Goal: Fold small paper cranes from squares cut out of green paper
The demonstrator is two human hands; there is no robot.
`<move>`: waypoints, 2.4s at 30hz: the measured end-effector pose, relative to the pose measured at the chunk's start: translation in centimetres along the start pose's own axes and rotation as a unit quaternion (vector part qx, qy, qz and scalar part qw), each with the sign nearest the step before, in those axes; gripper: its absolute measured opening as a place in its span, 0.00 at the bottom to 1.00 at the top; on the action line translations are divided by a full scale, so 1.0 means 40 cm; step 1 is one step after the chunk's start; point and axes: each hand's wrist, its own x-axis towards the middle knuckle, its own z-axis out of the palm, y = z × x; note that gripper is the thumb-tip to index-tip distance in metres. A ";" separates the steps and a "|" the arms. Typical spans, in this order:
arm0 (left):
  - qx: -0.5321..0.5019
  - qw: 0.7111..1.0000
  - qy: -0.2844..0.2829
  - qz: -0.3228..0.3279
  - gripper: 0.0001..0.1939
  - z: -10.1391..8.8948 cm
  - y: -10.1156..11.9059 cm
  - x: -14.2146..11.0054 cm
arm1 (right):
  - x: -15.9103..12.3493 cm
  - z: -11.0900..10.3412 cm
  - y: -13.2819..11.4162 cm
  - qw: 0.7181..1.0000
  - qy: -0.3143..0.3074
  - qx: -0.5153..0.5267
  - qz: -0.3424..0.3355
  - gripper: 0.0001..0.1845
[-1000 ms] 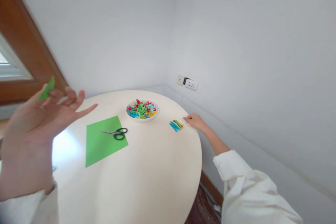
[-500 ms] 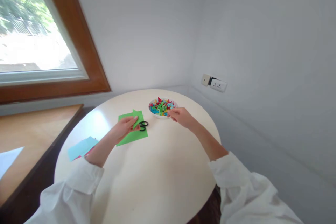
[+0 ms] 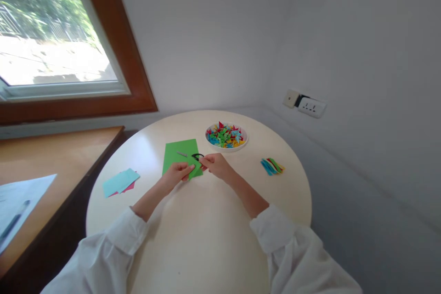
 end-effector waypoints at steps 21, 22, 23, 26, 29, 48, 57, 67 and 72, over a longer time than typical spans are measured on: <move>-0.098 0.991 -0.016 -0.084 0.27 0.017 0.008 -0.042 | -0.072 0.038 0.031 0.980 0.055 -0.108 -0.157 0.10; -0.109 0.990 -0.019 -0.089 0.27 0.016 0.012 -0.045 | -0.077 0.041 0.028 0.979 0.054 -0.107 -0.164 0.10; -0.114 0.989 -0.022 -0.092 0.27 0.014 0.015 -0.047 | -0.081 0.044 0.025 0.979 0.051 -0.103 -0.169 0.09; -0.121 0.988 -0.030 -0.091 0.26 0.010 0.020 -0.051 | -0.086 0.047 0.024 0.981 0.044 -0.081 -0.170 0.09; -0.135 0.987 -0.038 -0.081 0.25 0.006 0.019 -0.052 | -0.084 0.045 0.028 0.987 0.032 -0.051 -0.150 0.10; -0.327 0.936 -0.064 -0.117 0.11 -0.023 0.018 -0.054 | -0.068 0.042 0.042 0.994 -0.009 0.099 -0.055 0.11; -0.293 0.948 -0.060 -0.111 0.04 -0.023 0.031 -0.056 | -0.067 0.034 0.033 0.995 0.011 0.098 -0.022 0.13; -0.243 0.966 -0.049 -0.071 0.14 -0.021 0.022 -0.053 | -0.067 0.034 0.031 0.994 0.041 0.100 -0.018 0.12; -0.225 0.972 -0.004 -0.071 0.22 -0.018 0.024 -0.050 | -0.065 0.034 0.037 0.995 0.049 0.085 -0.026 0.12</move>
